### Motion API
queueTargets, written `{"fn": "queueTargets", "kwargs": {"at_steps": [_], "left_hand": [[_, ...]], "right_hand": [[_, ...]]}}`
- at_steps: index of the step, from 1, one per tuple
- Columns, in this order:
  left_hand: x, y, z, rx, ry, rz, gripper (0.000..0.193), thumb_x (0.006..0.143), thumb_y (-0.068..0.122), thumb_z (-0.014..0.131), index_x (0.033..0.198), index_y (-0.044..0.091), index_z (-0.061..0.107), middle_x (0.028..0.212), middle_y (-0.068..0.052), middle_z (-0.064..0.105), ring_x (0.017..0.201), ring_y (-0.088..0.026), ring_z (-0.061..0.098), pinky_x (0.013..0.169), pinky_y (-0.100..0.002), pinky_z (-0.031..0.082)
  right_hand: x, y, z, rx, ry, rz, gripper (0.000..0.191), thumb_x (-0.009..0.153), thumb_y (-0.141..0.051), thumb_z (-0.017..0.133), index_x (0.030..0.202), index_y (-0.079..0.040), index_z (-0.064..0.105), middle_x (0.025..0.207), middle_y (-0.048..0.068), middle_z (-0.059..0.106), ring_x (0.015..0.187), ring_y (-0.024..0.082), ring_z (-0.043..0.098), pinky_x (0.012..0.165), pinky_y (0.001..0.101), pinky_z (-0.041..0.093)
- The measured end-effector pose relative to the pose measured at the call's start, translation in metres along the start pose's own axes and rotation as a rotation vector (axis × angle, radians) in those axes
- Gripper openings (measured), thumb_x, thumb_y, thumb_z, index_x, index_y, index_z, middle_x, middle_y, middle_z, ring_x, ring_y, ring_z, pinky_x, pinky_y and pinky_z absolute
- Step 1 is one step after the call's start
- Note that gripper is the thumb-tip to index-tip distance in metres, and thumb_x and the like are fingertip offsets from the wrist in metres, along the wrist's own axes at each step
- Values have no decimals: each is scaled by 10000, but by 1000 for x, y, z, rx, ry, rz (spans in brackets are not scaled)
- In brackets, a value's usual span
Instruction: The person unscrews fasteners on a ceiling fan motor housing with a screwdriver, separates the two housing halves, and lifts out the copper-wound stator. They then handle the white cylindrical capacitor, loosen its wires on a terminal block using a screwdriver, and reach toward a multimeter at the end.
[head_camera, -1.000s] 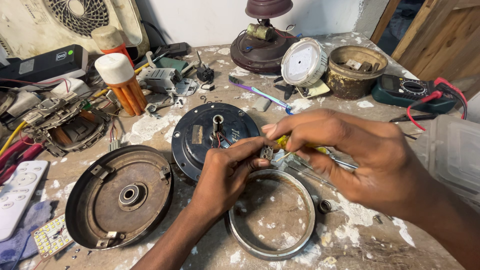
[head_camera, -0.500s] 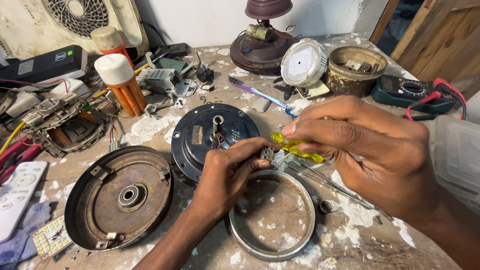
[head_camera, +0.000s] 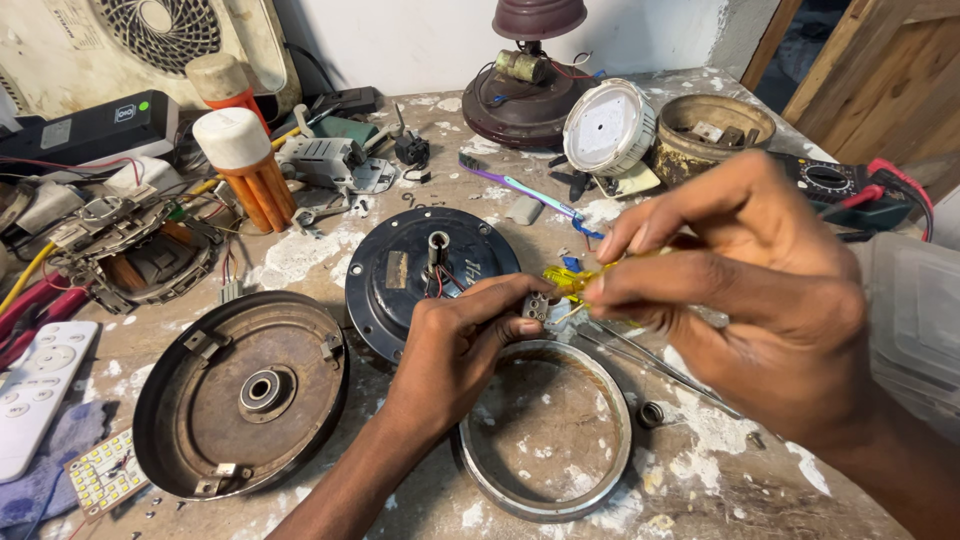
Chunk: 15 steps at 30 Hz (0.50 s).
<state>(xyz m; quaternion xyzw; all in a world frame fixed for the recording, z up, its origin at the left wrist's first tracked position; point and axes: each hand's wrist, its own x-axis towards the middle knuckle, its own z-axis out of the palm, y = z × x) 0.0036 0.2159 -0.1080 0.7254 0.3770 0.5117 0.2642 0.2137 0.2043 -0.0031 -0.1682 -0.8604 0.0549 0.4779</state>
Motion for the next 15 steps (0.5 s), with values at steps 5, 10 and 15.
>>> {"fn": "queueTargets", "kwargs": {"at_steps": [5, 10, 15], "left_hand": [[1, 0, 0, -7, 6, 9, 299, 903, 4, 702, 1201, -16, 707, 1134, -127, 785, 877, -118, 730, 752, -288, 602], [0, 2, 1, -22, 11, -32, 284, 905, -5, 691, 1189, -7, 702, 1103, -118, 781, 861, -106, 741, 728, -281, 598], [0, 7, 0, 17, 32, -6, 279, 907, 14, 704, 1185, -8, 707, 1061, -122, 784, 859, -96, 722, 734, -284, 585]], "right_hand": [[0, 3, -5, 121, 4, 119, 333, 861, 51, 710, 1156, -2, 566, 1086, 124, 638, 1095, 253, 736, 915, 336, 633], [-2, 6, -2, 91, -50, 33, 363, 874, 136, 670, 1179, 59, 489, 1171, 224, 644, 1152, 329, 710, 956, 393, 596], [-5, 6, 2, -30, -6, -37, 354, 772, 15, 819, 1025, -1, 573, 1212, 267, 554, 1061, 298, 720, 864, 362, 620]]}}
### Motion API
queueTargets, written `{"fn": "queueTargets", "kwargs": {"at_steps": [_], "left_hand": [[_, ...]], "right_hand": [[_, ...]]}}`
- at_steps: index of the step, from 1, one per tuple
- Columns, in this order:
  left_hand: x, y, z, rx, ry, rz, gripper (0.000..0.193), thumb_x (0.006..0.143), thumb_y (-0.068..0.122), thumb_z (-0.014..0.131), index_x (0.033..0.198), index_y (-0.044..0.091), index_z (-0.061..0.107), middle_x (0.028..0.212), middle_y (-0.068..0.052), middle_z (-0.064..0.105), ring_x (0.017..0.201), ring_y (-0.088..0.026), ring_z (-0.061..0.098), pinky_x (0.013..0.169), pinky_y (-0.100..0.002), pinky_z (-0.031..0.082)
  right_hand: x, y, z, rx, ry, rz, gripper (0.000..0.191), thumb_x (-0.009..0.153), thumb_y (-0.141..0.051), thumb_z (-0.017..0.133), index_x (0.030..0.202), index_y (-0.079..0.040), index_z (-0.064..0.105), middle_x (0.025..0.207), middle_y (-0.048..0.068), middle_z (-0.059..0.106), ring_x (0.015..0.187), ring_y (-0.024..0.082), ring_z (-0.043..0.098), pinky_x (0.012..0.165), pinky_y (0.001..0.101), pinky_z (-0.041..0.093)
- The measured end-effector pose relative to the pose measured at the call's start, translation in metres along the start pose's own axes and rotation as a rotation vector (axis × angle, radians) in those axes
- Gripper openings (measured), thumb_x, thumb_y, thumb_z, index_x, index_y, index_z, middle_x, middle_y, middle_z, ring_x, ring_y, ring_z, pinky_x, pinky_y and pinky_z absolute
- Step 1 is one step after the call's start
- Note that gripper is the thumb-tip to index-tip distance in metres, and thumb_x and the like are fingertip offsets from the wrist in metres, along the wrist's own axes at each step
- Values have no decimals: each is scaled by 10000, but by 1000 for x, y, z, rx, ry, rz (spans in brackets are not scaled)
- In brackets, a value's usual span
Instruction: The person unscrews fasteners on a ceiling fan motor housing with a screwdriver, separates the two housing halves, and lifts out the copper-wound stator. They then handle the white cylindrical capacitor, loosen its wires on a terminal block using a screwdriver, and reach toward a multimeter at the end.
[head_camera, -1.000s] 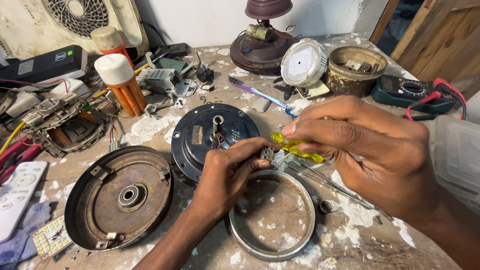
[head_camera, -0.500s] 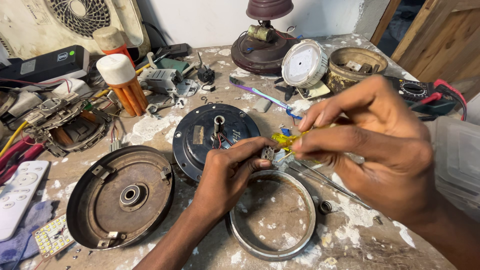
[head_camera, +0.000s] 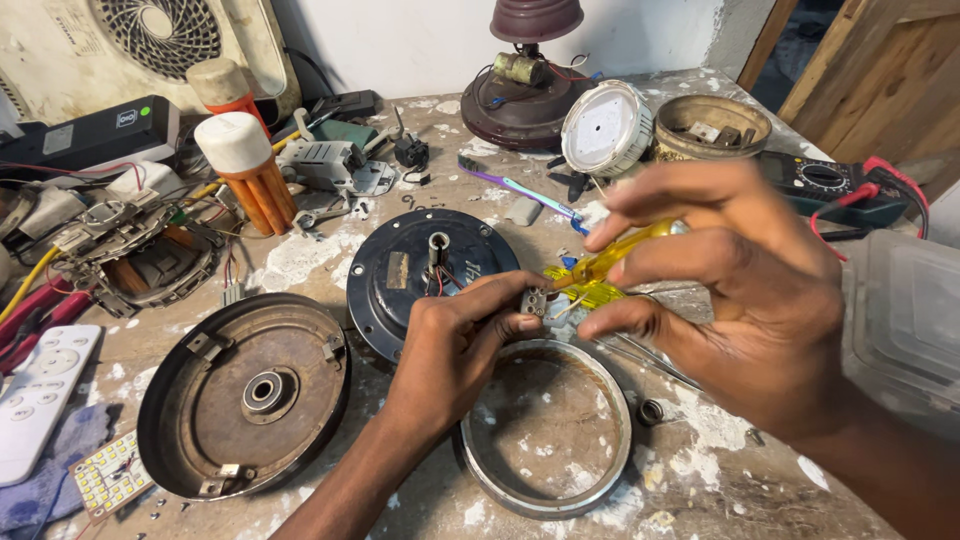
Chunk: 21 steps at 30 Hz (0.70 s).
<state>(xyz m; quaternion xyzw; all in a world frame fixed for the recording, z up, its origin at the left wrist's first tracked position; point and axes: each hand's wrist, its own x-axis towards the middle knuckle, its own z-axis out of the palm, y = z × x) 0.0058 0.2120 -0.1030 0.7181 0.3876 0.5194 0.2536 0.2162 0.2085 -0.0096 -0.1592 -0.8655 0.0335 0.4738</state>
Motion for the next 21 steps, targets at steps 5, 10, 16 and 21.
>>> {"fn": "queueTargets", "kwargs": {"at_steps": [5, 10, 16, 21], "left_hand": [[-1, 5, -6, -7, 5, -43, 279, 908, 45, 706, 1184, 5, 713, 1021, -109, 793, 802, -83, 704, 702, -281, 585], [0, 3, -10, -36, 10, -77, 282, 912, 52, 701, 1192, 15, 718, 998, -111, 792, 807, -82, 703, 697, -280, 586], [2, 1, -7, -2, 15, 7, 293, 898, 52, 717, 1187, 6, 716, 1119, -106, 781, 855, -83, 727, 710, -264, 601], [2, 4, -5, -10, 35, -43, 298, 900, 31, 717, 1197, 0, 719, 1058, -105, 791, 839, -92, 705, 702, -277, 587]], "right_hand": [[-6, -1, 8, 64, 131, 123, 312, 882, 147, 689, 1135, 37, 542, 1145, 241, 586, 1048, 306, 729, 874, 368, 657], [-8, 2, 11, 176, 94, 97, 504, 952, 162, 630, 1243, -22, 262, 1238, 277, 617, 1116, 323, 721, 941, 372, 658], [-11, 7, 12, 185, 115, 71, 499, 888, 109, 683, 1210, -18, 324, 1326, 312, 535, 1176, 328, 692, 915, 376, 643], [-19, 3, 13, 224, 139, 67, 468, 859, 90, 776, 1214, -15, 489, 1208, 189, 615, 1105, 270, 726, 901, 362, 647]]}}
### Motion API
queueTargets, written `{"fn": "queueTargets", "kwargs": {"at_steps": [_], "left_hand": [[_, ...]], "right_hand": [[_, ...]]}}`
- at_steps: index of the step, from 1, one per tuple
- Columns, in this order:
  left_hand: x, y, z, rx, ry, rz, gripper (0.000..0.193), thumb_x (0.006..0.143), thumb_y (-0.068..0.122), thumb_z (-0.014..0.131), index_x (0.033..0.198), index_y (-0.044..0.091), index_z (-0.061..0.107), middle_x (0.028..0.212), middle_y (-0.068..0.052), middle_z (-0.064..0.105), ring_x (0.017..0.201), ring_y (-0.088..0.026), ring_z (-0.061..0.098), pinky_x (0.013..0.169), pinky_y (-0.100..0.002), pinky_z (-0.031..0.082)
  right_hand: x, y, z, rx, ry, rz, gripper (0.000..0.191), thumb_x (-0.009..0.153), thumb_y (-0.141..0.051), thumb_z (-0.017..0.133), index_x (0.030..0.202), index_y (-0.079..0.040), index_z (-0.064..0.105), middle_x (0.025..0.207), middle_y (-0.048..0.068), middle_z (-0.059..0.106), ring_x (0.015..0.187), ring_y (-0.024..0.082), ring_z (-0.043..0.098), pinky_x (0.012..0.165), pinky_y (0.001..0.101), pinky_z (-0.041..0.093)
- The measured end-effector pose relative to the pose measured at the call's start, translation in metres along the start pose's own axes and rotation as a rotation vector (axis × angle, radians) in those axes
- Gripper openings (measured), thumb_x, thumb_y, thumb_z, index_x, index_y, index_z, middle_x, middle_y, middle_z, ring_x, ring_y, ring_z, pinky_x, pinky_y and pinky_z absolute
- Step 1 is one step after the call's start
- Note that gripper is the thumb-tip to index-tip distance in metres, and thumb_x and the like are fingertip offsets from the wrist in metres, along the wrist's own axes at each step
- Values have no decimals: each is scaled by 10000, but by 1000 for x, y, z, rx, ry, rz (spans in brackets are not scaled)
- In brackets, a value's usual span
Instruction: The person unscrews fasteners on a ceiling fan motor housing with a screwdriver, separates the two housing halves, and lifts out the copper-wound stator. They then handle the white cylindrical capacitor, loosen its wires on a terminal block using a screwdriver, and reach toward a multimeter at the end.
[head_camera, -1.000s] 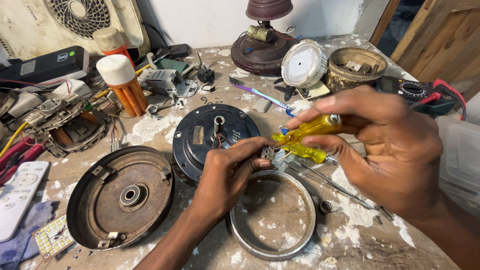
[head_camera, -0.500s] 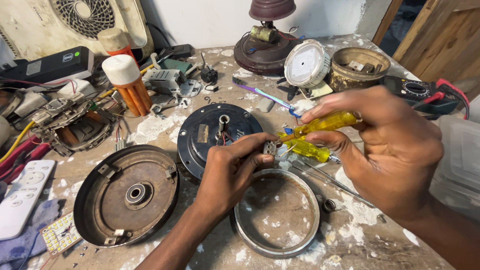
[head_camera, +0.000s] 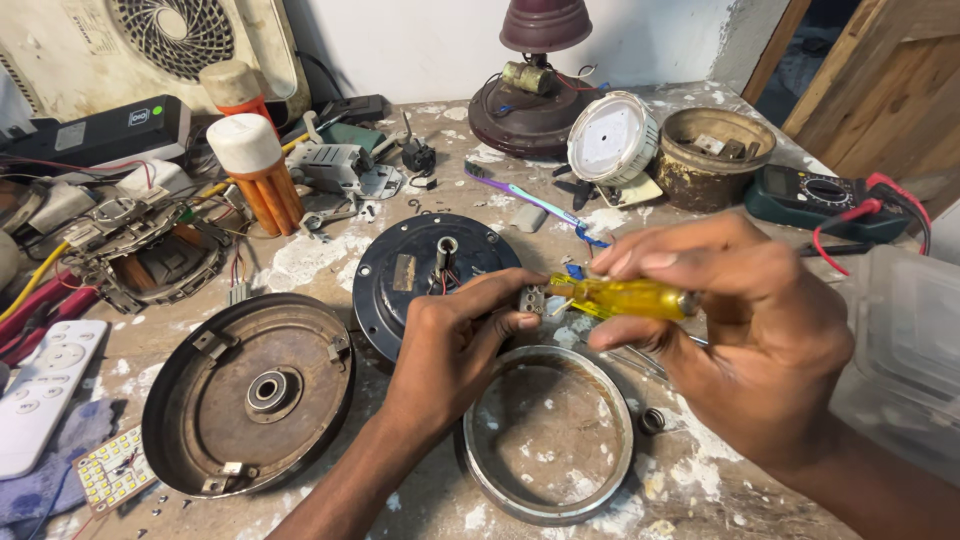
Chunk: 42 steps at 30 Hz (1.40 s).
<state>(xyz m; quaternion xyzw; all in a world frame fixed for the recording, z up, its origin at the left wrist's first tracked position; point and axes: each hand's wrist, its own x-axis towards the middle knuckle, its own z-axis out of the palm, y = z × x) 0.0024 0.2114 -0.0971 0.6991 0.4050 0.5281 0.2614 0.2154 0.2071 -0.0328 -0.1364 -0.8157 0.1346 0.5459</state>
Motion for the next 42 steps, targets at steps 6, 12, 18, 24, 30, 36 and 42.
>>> {"fn": "queueTargets", "kwargs": {"at_steps": [6, 12, 18, 24, 30, 36, 42], "left_hand": [[-1, 2, 4, 3, -5, -30, 304, 897, 25, 709, 1201, 10, 720, 1031, -99, 788, 834, -87, 704, 707, -270, 588], [-1, 2, 6, -8, 0, -33, 294, 901, 24, 705, 1194, 9, 719, 1052, -89, 785, 846, -80, 702, 706, -270, 592], [-2, -1, 8, -14, 20, -30, 306, 905, 39, 719, 1210, 15, 719, 1036, -86, 795, 850, -83, 697, 712, -269, 586], [-2, 0, 6, -10, -4, -4, 298, 904, 26, 704, 1200, 6, 714, 1088, -102, 783, 876, -85, 717, 727, -265, 600], [-1, 1, 6, -1, 3, 22, 285, 899, 4, 707, 1184, -13, 713, 1124, -109, 782, 903, -92, 715, 740, -272, 593], [1, -2, 5, 2, -10, -15, 287, 890, 9, 713, 1177, -2, 711, 1142, -98, 782, 851, -104, 694, 689, -278, 577], [1, -7, 3, -15, -17, 81, 284, 903, -29, 679, 1185, -10, 703, 1169, -110, 774, 970, -101, 741, 798, -264, 608]], "right_hand": [[2, -1, -10, -326, -55, -57, 417, 962, 111, 715, 1307, -38, 535, 1178, 155, 712, 1077, 235, 756, 861, 295, 650], [5, -3, -9, 166, -112, 299, 297, 1015, -13, 534, 1290, -44, 427, 1312, 165, 662, 847, 96, 674, 763, 240, 615], [4, -6, -5, -173, -78, 45, 388, 887, -43, 736, 1169, -38, 471, 1190, 173, 526, 981, 176, 626, 787, 259, 640], [11, -8, -11, -311, -97, 16, 355, 888, 31, 739, 1214, -13, 607, 1089, 117, 699, 982, 190, 731, 796, 282, 614], [16, -9, -10, -268, -95, -76, 314, 890, 3, 745, 1154, -55, 585, 1163, 147, 671, 1038, 218, 707, 878, 298, 602], [14, -7, -8, -333, -106, -14, 291, 898, 8, 752, 1169, -63, 672, 1065, 118, 709, 956, 204, 744, 795, 288, 641], [17, -2, -11, -256, -144, -66, 275, 900, 34, 723, 1140, -32, 605, 1106, 126, 717, 1052, 206, 735, 909, 332, 622]]}}
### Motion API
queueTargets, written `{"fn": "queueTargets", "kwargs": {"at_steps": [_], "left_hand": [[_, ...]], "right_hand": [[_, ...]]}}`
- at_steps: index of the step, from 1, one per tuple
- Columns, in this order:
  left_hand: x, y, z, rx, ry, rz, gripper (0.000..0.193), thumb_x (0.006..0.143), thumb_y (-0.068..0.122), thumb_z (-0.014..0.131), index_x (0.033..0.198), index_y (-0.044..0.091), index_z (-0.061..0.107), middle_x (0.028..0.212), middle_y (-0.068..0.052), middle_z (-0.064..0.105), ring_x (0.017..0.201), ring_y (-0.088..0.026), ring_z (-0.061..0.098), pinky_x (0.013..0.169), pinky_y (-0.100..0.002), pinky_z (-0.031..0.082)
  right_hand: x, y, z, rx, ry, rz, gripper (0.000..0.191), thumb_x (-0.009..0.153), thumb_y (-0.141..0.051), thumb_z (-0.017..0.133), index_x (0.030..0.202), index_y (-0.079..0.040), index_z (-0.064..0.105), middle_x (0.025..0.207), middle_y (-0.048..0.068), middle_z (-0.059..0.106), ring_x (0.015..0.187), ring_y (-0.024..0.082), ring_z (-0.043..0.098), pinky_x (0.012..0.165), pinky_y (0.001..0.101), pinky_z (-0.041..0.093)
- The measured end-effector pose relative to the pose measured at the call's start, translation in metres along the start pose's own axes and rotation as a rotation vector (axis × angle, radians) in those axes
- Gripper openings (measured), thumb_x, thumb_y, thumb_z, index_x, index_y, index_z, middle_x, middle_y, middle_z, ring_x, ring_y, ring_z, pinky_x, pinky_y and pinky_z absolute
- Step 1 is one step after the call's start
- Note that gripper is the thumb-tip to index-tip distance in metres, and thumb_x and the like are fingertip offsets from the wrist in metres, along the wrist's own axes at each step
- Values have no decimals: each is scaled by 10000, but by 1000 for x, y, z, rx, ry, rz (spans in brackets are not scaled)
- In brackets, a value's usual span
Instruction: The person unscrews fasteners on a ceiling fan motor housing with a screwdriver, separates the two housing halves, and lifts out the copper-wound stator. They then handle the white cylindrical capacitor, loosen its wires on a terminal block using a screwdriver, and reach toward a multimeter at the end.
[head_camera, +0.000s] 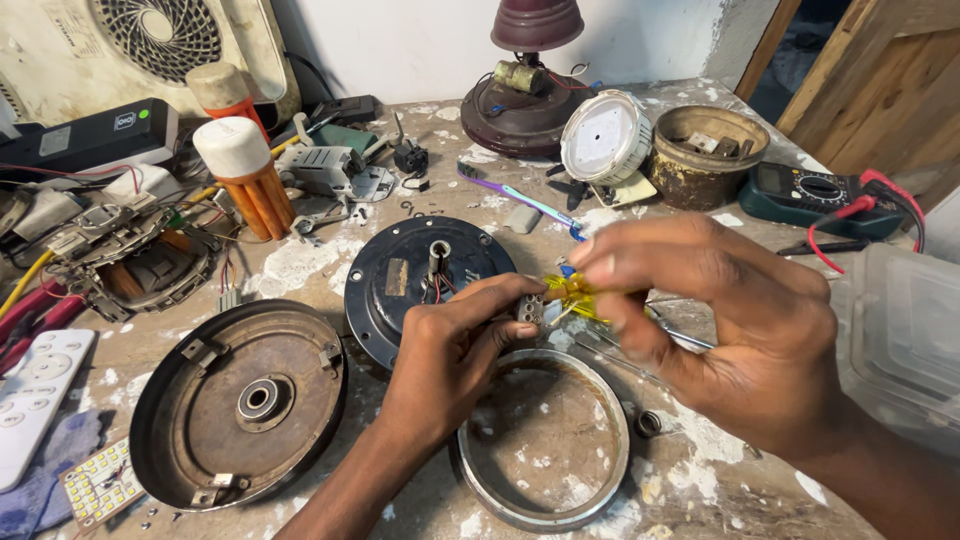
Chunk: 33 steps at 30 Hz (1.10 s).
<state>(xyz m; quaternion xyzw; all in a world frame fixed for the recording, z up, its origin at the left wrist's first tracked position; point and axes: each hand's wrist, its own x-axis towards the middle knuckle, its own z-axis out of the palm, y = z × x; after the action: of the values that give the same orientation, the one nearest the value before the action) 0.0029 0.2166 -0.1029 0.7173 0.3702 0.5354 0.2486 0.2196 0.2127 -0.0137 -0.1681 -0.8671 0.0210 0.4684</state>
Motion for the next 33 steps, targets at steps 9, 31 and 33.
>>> {"fn": "queueTargets", "kwargs": {"at_steps": [9, 31, 33], "left_hand": [[1, 6, 0, -13, -4, -113, 302, 895, 10, 702, 1196, 13, 709, 1137, -99, 776, 873, -89, 715, 717, -268, 597], [2, 5, 3, 31, 7, -110, 286, 893, 18, 717, 1179, 8, 719, 1050, -89, 780, 801, -70, 637, 660, -255, 540], [2, 5, 3, 11, 10, -90, 286, 895, 16, 714, 1181, 5, 713, 1084, -88, 775, 827, -63, 649, 677, -247, 552]], "right_hand": [[-3, 0, 2, 193, -28, 204, 249, 1000, -23, 549, 1239, 12, 488, 1234, 168, 679, 1165, 207, 682, 1019, 358, 583], [-8, 6, 4, -12, 54, 49, 273, 931, 38, 690, 1138, -11, 519, 1158, 209, 681, 1064, 236, 720, 856, 308, 625], [-6, 6, 4, -12, 46, 2, 287, 899, 13, 711, 1101, -12, 508, 1136, 214, 672, 1035, 246, 718, 833, 307, 628]]}}
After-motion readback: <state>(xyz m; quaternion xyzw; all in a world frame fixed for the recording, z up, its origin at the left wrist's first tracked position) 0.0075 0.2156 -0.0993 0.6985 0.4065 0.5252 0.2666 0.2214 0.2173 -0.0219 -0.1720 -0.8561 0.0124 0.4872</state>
